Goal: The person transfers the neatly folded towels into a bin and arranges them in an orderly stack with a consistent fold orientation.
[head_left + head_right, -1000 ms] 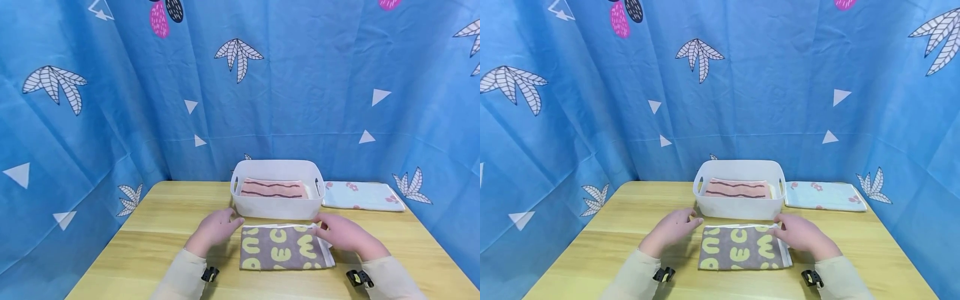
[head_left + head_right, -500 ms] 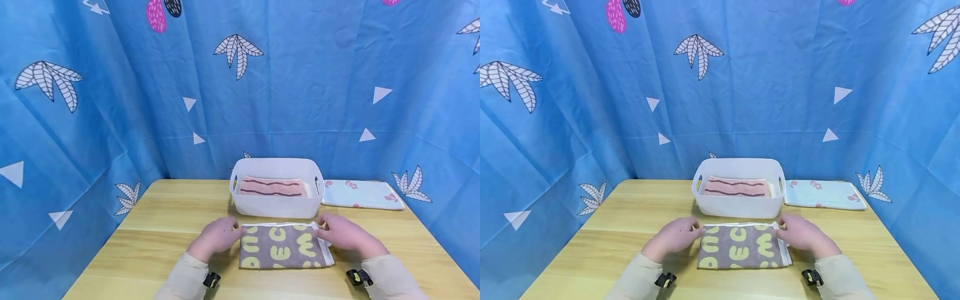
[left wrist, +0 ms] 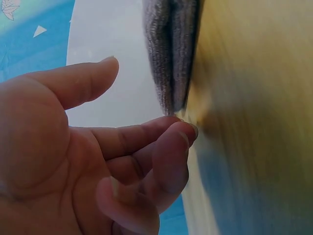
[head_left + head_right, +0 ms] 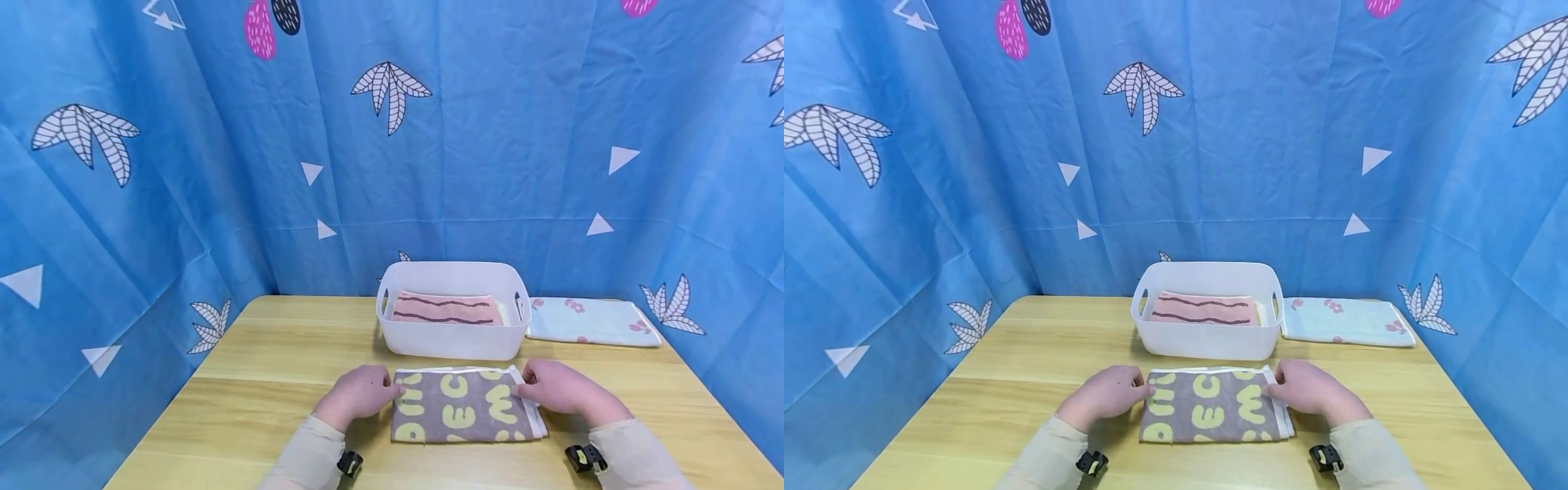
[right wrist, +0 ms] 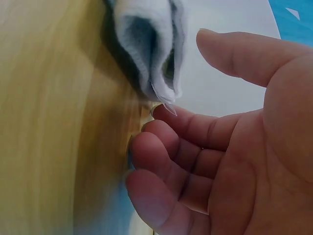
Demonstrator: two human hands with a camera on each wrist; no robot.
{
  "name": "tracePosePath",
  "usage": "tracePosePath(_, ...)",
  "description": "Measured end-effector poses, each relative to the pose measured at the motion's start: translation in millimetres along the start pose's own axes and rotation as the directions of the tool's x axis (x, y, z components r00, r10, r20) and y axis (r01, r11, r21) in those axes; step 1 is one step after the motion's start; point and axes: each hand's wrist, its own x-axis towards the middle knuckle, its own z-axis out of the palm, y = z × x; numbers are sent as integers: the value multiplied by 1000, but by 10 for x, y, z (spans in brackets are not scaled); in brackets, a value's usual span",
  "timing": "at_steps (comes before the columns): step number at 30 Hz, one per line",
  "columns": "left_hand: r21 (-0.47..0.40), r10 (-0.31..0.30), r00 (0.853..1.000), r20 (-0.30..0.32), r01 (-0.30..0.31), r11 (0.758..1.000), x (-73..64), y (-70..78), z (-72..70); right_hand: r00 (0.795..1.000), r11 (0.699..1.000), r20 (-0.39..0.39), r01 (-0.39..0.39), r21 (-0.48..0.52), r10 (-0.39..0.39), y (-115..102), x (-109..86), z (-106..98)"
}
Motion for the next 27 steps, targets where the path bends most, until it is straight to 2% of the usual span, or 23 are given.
tracePosePath(12, -1, -9, 1000, 28, 9, 1000, 18, 21, 78, 999, 999, 38, -36, -25, 37, 25, 34, 75)
tracePosePath(18, 9, -29, 1000, 5, 29, 1000, 40, 27, 117, 999, 999, 36, -15, -39, 17, 20, 35, 81)
tracePosePath(27, 25, -13, 1000, -24, 13, 1000, 79, 44, 206, 999, 999, 42, -2, -33, 3, 25, 38, 87)
